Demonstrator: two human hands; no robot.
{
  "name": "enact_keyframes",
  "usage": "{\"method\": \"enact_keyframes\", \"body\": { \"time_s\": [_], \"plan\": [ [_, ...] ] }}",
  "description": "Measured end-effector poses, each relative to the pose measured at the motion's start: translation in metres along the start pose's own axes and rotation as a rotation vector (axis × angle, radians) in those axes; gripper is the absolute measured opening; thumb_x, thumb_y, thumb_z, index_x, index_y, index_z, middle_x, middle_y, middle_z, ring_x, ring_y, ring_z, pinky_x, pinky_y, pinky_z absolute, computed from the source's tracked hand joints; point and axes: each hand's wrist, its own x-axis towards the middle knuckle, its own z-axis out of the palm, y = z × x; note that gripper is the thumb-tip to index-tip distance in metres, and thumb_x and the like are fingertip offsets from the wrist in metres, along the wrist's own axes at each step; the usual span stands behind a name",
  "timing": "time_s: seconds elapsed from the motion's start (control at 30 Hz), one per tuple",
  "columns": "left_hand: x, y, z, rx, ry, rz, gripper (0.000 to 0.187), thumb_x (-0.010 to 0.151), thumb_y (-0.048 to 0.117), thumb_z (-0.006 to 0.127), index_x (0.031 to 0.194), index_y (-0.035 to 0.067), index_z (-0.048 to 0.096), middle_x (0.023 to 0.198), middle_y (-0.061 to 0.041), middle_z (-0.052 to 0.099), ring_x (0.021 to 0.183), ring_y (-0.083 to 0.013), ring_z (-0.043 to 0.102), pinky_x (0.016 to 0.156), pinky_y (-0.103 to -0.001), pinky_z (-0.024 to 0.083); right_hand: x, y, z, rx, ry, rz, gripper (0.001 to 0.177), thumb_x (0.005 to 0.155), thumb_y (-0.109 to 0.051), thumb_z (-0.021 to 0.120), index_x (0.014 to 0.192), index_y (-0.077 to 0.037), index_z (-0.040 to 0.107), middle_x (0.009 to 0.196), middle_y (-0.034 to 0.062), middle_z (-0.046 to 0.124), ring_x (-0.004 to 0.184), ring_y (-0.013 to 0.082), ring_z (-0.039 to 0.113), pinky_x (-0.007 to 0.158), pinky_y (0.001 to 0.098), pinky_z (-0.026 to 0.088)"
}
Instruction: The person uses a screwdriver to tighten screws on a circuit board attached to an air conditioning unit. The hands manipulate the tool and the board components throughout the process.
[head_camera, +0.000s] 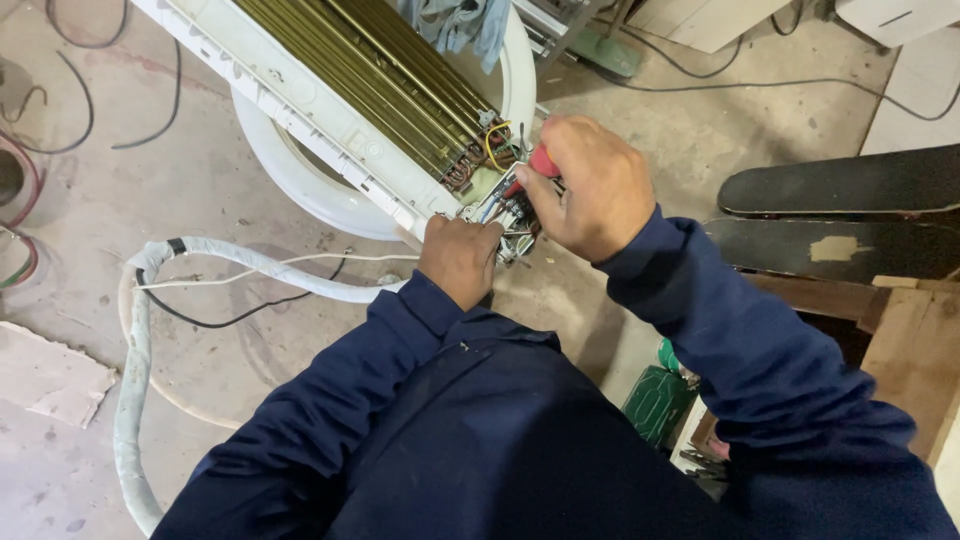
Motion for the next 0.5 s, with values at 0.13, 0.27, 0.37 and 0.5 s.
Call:
{"method": "enact_keyframes", "body": {
  "time_s": [0.13,0.27,0.37,0.5],
  "plan": [
    [0.009,0.003,-0.005,0.002,-0.079,-0.065,0.005,0.082,0.008,0.063,0.085,0.010,0.067,0.067,-0.009,0.063,0.068,-0.0333,0.059,0.070,-0.046,0.037,0.010,-0.006,-0.009,-0.080,0.002,0.030,0.030,0.091,-0.012,0.085,0.095,-0.001,0.058,0.083,0.0166,0.062,0.077,0.0378,0.063,0.067,0.0429,0.051],
    [0.016,0.002,0.004,-0.003,-0.007,-0.126,0.012,0.090,0.015,0.066,0.078,0.011,0.064,0.070,-0.009,0.064,0.067,-0.0335,0.061,0.067,-0.047,0.038,0.001,-0.009,-0.029,0.174,0.341,0.075,0.015,0.097,0.004,0.069,0.103,0.004,0.055,0.093,0.0131,0.068,0.101,0.0283,0.071,0.096,0.0393,0.057],
    [0.024,0.002,0.016,0.066,-0.001,-0.162,0.016,0.092,0.019,0.068,0.081,0.009,0.063,0.069,-0.010,0.064,0.065,-0.0329,0.061,0.065,-0.048,0.038,-0.022,0.010,-0.028,0.256,0.394,0.219,0.014,0.102,0.003,0.068,0.103,0.003,0.053,0.089,0.0094,0.067,0.095,0.0222,0.068,0.089,0.0341,0.055],
    [0.033,0.003,0.024,0.254,-0.090,-0.191,0.017,0.087,0.021,0.069,0.080,0.007,0.062,0.064,-0.010,0.063,0.062,-0.0313,0.062,0.066,-0.047,0.040,-0.048,0.019,-0.010,0.278,0.288,0.399,0.020,0.100,-0.003,0.074,0.100,-0.001,0.054,0.079,0.0088,0.063,0.066,0.0171,0.062,0.063,0.0289,0.050]
  ]
}}
